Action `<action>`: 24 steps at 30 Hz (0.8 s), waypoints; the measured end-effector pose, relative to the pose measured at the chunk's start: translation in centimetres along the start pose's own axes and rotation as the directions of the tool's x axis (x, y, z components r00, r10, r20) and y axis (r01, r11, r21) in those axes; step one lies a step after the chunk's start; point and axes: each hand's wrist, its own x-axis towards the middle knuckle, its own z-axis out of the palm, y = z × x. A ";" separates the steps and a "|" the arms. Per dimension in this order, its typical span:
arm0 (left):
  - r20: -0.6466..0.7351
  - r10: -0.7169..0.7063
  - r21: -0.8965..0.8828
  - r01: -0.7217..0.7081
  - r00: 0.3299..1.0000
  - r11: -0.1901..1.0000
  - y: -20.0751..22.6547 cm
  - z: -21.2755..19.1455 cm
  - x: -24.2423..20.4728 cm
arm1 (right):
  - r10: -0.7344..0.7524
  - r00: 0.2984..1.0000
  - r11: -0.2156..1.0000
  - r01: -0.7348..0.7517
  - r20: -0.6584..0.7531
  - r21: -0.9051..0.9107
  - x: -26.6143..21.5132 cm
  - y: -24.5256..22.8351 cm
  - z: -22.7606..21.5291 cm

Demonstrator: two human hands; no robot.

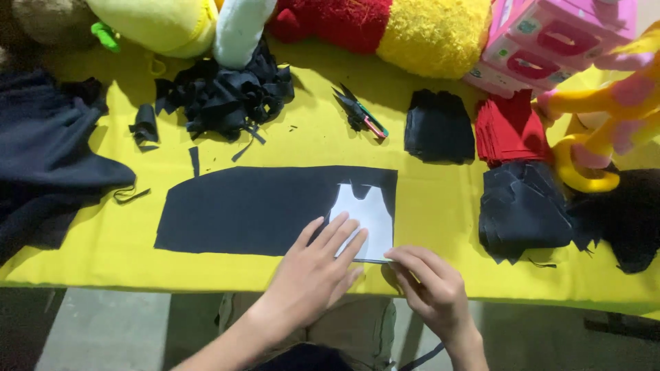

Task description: Tracing a paper template onto black fabric using a white marking tool on a yellow work surface.

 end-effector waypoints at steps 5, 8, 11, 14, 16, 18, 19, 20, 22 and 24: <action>0.038 -0.052 -0.015 0.053 0.998 0.998 0.3 0.2 -0.5 | 0.004 1.000 1.000 -0.003 -0.015 0.005 0.2 -0.4 -0.1; 0.029 -0.043 -0.006 0.044 0.999 0.999 0.4 0.0 -0.2 | 0.038 0.999 0.999 -0.038 -0.012 0.020 0.3 -0.6 -0.1; 0.062 -0.114 -0.079 0.119 0.992 0.990 1.4 0.2 0.3 | 0.065 0.997 0.995 -0.061 -0.050 0.074 0.6 -0.9 -0.1; 0.045 -0.244 0.033 0.242 0.969 0.970 3.2 1.0 1.0 | 0.097 0.992 0.994 -0.092 -0.086 0.058 0.5 -0.8 0.1; 0.045 -0.275 0.042 0.273 0.960 0.961 3.7 1.7 1.3 | 0.101 0.992 0.995 -0.100 -0.069 0.027 0.1 -0.4 0.3; 0.008 -0.286 0.015 0.286 0.958 0.958 3.7 1.9 1.4 | 0.107 0.992 0.994 -0.106 -0.073 0.029 0.3 -0.4 0.2; -0.021 -0.297 -0.013 0.296 0.955 0.955 3.7 2.0 1.4 | 0.121 0.990 0.992 -0.119 -0.075 0.035 0.2 -0.6 0.1; -0.020 -0.291 -0.016 0.290 0.957 0.957 3.8 2.1 1.5 | 0.125 0.989 0.992 -0.123 -0.078 0.031 0.4 -0.7 -0.1; -0.057 -0.302 0.057 0.305 0.952 0.951 3.9 2.3 1.4 | 0.113 0.989 0.992 -0.108 -0.094 0.064 0.9 -1.0 -0.2; -0.072 -0.309 0.037 0.312 0.948 0.949 3.8 2.1 1.4 | 0.115 0.989 0.992 -0.109 -0.089 0.065 0.7 -0.8 0.0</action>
